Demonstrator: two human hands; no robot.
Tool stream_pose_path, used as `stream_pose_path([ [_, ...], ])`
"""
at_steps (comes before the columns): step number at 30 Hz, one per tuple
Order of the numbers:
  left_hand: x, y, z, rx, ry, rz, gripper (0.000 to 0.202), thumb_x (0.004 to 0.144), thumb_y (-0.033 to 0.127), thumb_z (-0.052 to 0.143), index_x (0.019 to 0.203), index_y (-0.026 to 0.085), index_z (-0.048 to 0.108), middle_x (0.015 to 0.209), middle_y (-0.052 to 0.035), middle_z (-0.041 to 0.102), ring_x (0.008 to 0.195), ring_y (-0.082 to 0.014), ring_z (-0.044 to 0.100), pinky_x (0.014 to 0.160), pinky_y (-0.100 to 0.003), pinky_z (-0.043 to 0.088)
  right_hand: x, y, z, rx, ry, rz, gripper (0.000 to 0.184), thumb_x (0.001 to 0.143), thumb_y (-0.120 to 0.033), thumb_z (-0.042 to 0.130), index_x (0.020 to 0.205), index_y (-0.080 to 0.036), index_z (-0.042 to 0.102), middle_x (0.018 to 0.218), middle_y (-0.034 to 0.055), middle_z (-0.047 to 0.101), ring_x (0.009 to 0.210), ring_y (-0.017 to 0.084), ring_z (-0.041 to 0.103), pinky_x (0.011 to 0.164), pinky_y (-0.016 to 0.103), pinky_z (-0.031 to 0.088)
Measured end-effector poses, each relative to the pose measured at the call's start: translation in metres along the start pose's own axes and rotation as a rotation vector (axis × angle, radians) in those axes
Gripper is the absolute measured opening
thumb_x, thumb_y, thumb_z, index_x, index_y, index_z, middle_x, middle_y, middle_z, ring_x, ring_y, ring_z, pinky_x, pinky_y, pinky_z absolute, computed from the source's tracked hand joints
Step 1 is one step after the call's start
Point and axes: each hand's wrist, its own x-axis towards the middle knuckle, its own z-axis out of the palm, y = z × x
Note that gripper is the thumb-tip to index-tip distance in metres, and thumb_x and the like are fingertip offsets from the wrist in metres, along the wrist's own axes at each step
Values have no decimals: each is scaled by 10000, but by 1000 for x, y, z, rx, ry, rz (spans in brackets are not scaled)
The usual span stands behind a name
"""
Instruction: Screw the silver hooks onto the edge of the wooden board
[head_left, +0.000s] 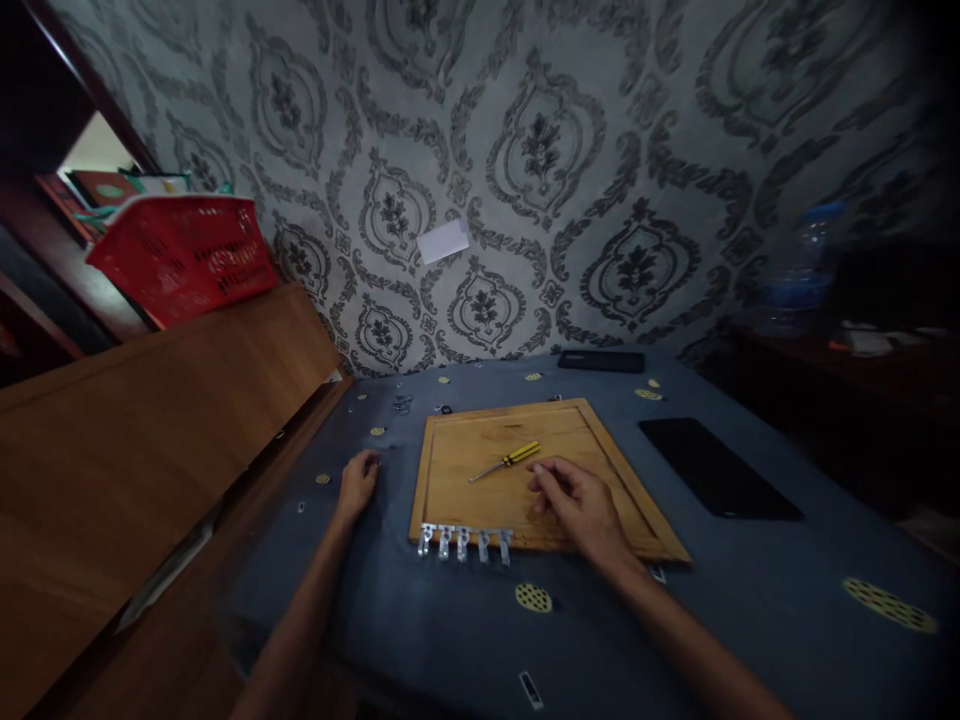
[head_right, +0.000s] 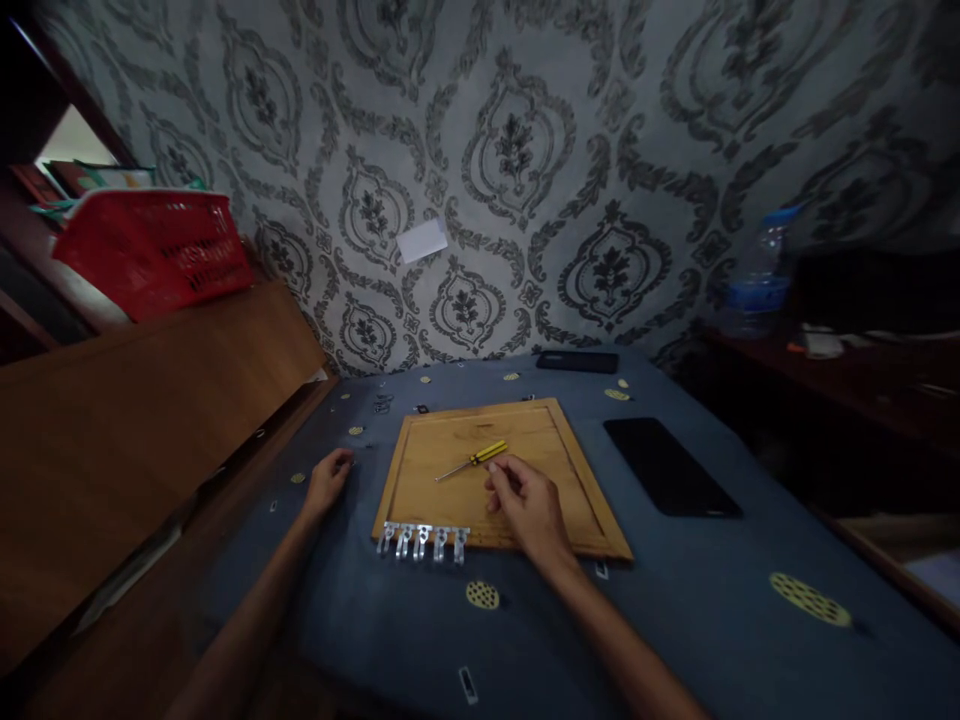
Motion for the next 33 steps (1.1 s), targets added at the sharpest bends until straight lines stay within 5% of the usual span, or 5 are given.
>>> stream_pose_path([
  [6,54,-20,22,140,1,80,350,977,367,630,1268,174,605,1288,-105,621,1104,-244,643,932,-465,564,3,3,-4,-111,41,-33,374,751,-573,626,735,-201,658,605,22,651,434,170,590,490,307,479],
  [13,84,-38,28,210,-53,140,341,980,366,625,1265,179,609,1293,-105,620,1108,-243,641,938,-465,561,2,2,-9,-356,11,-66,349,820,-535,534,769,-214,662,548,21,652,460,202,621,476,309,480],
  [23,60,-46,26,145,-186,270,279,986,350,618,1205,178,642,1254,-95,646,1113,-235,641,964,-467,547,-2,-3,-7,-423,49,-62,329,802,-532,537,786,-234,675,598,37,683,492,212,646,493,313,516],
  [33,57,-41,22,93,-158,278,244,994,302,589,1196,178,649,1215,-90,656,1103,-233,630,979,-461,520,-3,-8,-6,-464,56,-37,340,781,-540,514,769,-238,670,561,45,676,529,240,688,509,329,542],
])
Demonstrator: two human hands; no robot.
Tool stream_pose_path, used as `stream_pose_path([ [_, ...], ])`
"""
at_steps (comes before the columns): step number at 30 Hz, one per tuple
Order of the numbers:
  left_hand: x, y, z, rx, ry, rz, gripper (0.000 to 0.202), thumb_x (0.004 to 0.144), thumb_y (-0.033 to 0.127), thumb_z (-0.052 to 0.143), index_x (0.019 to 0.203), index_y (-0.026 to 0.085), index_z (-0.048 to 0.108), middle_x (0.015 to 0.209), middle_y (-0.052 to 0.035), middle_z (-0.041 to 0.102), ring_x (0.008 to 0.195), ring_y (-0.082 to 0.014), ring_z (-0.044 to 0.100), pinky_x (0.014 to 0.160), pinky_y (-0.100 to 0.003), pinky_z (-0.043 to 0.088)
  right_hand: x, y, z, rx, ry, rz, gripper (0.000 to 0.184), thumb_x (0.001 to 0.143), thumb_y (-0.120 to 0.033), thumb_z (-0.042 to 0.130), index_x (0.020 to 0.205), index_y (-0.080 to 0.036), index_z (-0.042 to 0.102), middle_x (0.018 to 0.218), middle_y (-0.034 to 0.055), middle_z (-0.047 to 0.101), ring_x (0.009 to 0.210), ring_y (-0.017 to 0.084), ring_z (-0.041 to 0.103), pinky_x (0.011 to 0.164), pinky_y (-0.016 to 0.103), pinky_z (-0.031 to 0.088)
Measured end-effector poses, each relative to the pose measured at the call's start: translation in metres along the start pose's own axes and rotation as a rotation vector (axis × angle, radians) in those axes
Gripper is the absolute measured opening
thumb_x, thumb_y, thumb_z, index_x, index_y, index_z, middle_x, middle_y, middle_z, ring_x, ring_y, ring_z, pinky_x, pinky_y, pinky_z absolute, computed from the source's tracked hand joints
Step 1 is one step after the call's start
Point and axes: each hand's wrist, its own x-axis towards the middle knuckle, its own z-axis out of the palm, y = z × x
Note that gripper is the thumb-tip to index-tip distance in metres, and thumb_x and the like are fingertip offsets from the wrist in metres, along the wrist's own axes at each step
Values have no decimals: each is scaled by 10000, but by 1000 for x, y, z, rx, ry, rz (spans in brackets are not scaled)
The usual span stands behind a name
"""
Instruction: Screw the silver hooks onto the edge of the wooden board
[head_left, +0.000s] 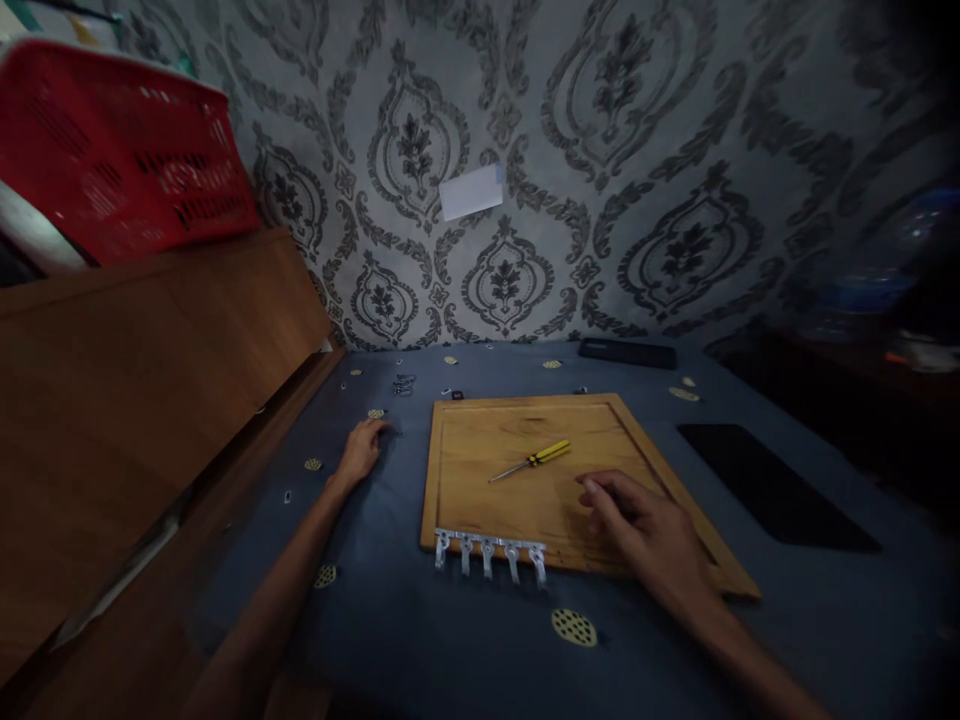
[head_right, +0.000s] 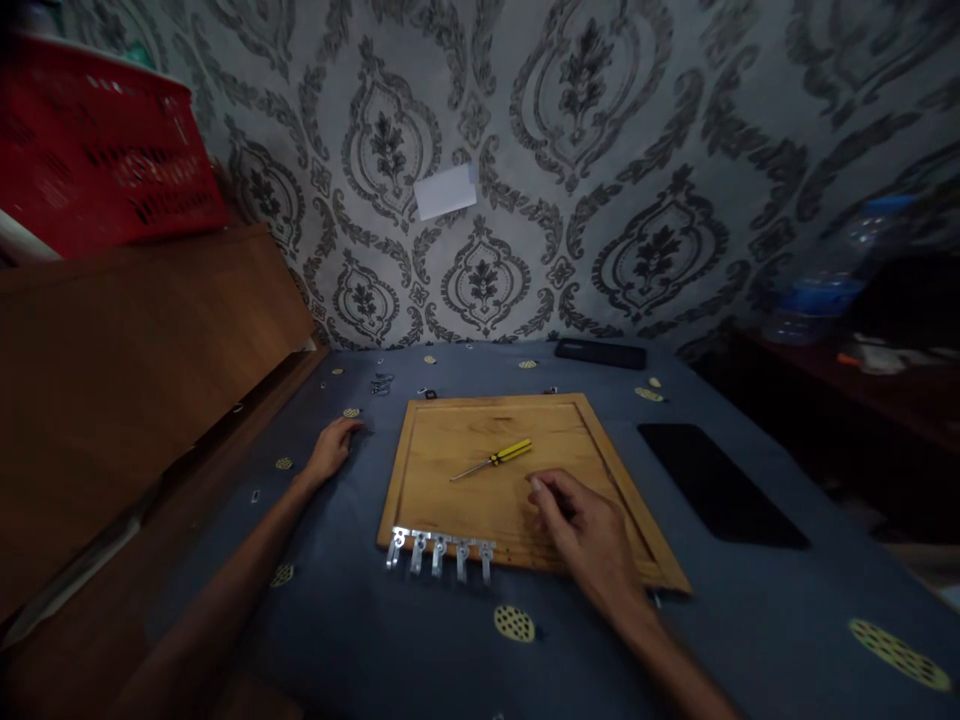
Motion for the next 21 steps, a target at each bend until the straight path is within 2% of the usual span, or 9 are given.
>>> stream_pose_path([
  [2,-3,3,1,2,-1,11,278,988,173,521,1222,205,668,1203,-93,664,1122,-237,607,1003,-442,491,0,1,0,-3,-6,0,344,794,-540,514,774,-236,673,567,43,680,525,235,686,505,325,542],
  [4,-6,5,2,6,-5,24,405,941,63,462,1224,233,696,1193,-97,672,1135,-242,588,1018,-423,471,0,2,0,-9,-13,-2,347,805,-537,513,786,-233,678,568,41,681,535,234,691,508,320,542],
  [8,-8,2,3,7,6,35,439,889,13,455,1149,227,737,1149,-91,679,1110,-235,592,1013,-407,480,0,4,-1,-43,-18,-33,360,808,-532,505,794,-222,686,572,45,684,612,253,722,552,323,550],
  [11,-6,-4,1,8,23,42,299,935,75,505,1083,197,735,1122,-85,677,1091,-219,613,1000,-409,499,1,3,-2,-49,-25,-43,361,818,-519,499,796,-210,684,591,49,694,594,244,713,552,319,543],
  [13,-3,-9,0,17,31,46,164,968,187,582,1077,170,704,1132,-80,674,1084,-219,630,978,-434,519,1,3,-3,-44,-35,-51,362,826,-514,490,789,-207,678,600,49,700,553,230,694,533,312,536],
  [16,5,-12,-1,48,40,41,233,978,337,630,1128,161,659,1178,-81,666,1063,-221,651,935,-447,553,2,2,-3,-49,-31,-67,367,833,-517,487,769,-208,675,629,52,718,504,210,669,503,303,525],
  [21,36,-12,3,106,67,-8,316,981,363,625,1233,172,623,1258,-99,637,1089,-236,648,934,-459,562,3,3,-3,-59,-16,-114,353,848,-495,493,764,-215,691,650,44,730,554,213,698,526,291,536],
])
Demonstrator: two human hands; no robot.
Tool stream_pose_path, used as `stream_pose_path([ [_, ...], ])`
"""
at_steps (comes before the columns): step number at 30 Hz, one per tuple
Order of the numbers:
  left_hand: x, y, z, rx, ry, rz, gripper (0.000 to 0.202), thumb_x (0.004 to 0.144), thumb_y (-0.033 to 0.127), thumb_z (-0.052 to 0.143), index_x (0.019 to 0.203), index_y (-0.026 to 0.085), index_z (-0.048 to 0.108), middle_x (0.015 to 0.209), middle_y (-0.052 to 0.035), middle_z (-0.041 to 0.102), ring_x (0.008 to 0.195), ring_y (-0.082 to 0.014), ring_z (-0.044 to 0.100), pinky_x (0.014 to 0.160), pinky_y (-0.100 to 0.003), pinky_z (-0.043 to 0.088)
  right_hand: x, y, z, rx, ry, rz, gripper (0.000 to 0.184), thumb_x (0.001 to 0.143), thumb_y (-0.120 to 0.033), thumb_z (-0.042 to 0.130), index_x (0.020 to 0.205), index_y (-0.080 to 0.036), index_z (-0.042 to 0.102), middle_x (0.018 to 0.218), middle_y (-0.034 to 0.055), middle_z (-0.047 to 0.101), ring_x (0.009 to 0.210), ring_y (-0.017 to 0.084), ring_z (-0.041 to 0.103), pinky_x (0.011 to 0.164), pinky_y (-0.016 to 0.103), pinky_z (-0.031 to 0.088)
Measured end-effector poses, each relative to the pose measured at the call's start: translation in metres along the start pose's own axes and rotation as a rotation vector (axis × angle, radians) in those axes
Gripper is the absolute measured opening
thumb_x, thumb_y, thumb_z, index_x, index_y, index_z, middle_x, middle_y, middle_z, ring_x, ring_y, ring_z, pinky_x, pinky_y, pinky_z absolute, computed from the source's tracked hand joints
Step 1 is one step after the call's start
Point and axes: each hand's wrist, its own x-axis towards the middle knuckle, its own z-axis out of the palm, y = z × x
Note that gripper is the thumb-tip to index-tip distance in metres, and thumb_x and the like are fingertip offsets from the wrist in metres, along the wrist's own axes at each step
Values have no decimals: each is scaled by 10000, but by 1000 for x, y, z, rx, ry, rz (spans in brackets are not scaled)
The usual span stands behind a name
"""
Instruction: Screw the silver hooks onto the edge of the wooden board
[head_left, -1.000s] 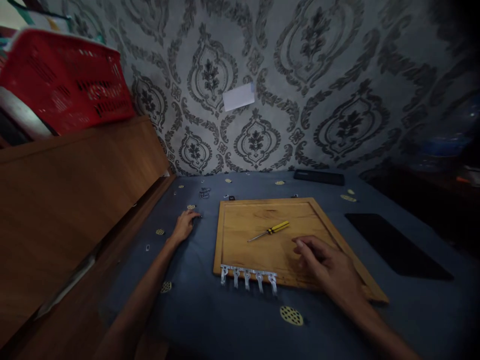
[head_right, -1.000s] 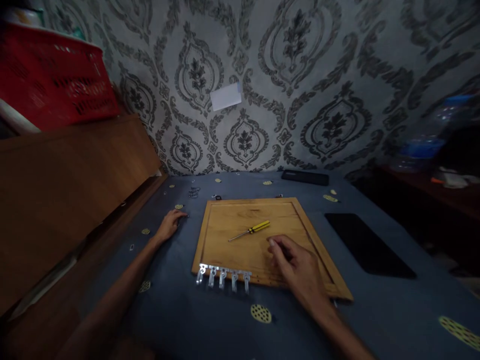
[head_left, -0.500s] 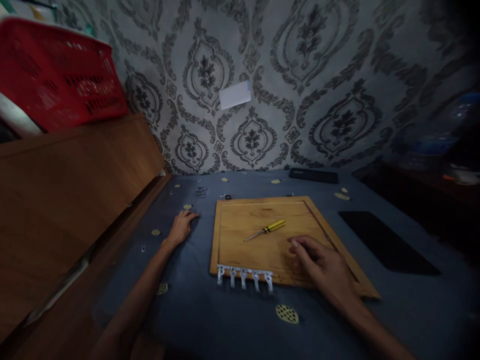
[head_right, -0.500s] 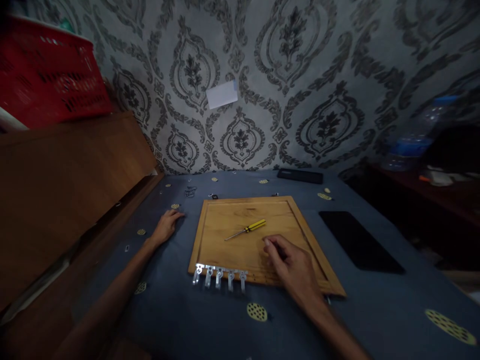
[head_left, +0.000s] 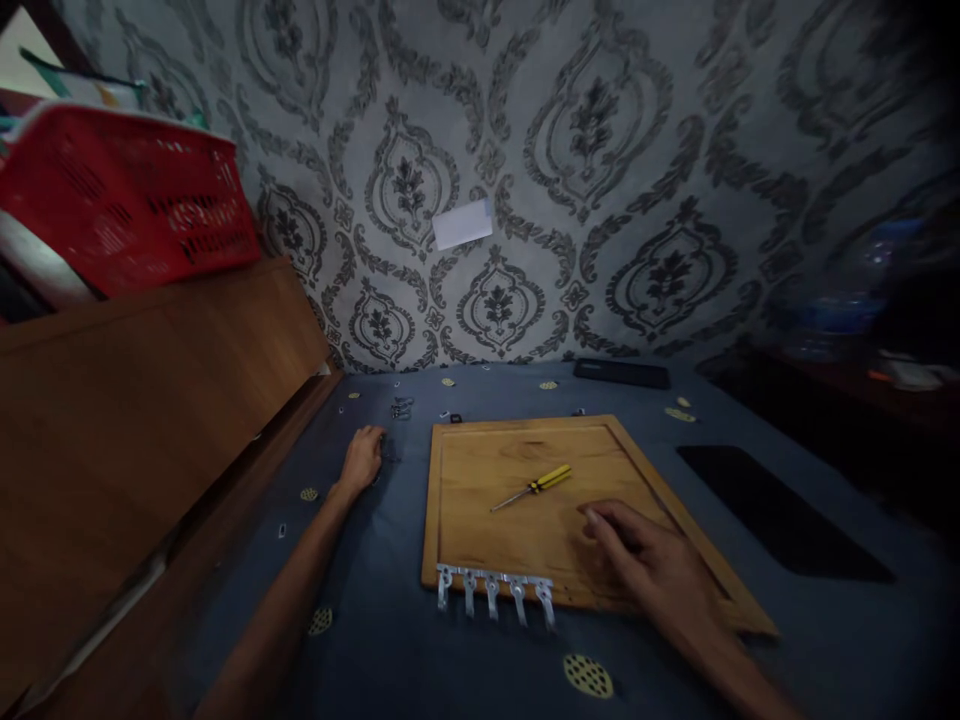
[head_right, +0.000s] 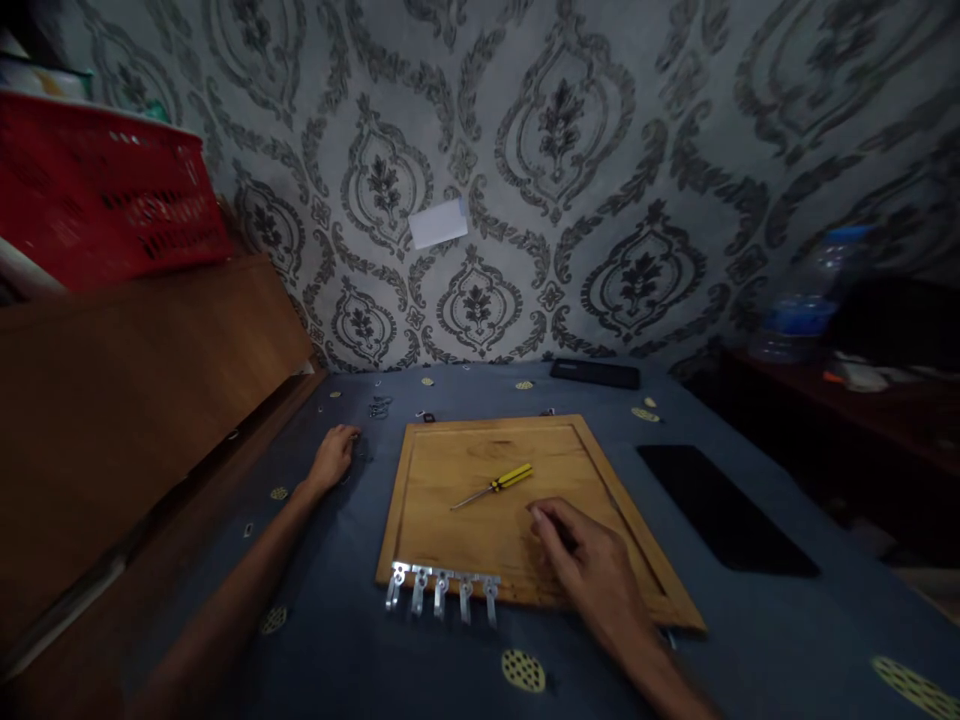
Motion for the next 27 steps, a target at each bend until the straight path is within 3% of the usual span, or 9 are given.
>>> stream_pose_path([
  [5,38,2,9,27,17,-85,367,978,365,629,1291,177,594,1308,-109,612,1123,-252,637,945,-475,559,0,3,0,2,9,-2,361,859,-492,490,768,-208,693,639,48,724,544,209,684,529,291,535],
  [9,54,1,13,36,5,-140,358,982,365,623,1288,182,596,1298,-107,616,1100,-242,645,928,-460,568,0,6,-1,-10,20,-10,357,868,-482,491,795,-204,702,613,46,709,572,220,694,552,300,541],
  [27,62,13,7,139,-112,-241,342,979,366,629,1262,175,608,1273,-102,628,1085,-237,650,916,-450,572,-1,9,-1,-1,-13,-10,357,883,-481,497,809,-197,701,661,51,719,574,205,675,530,287,513],
])
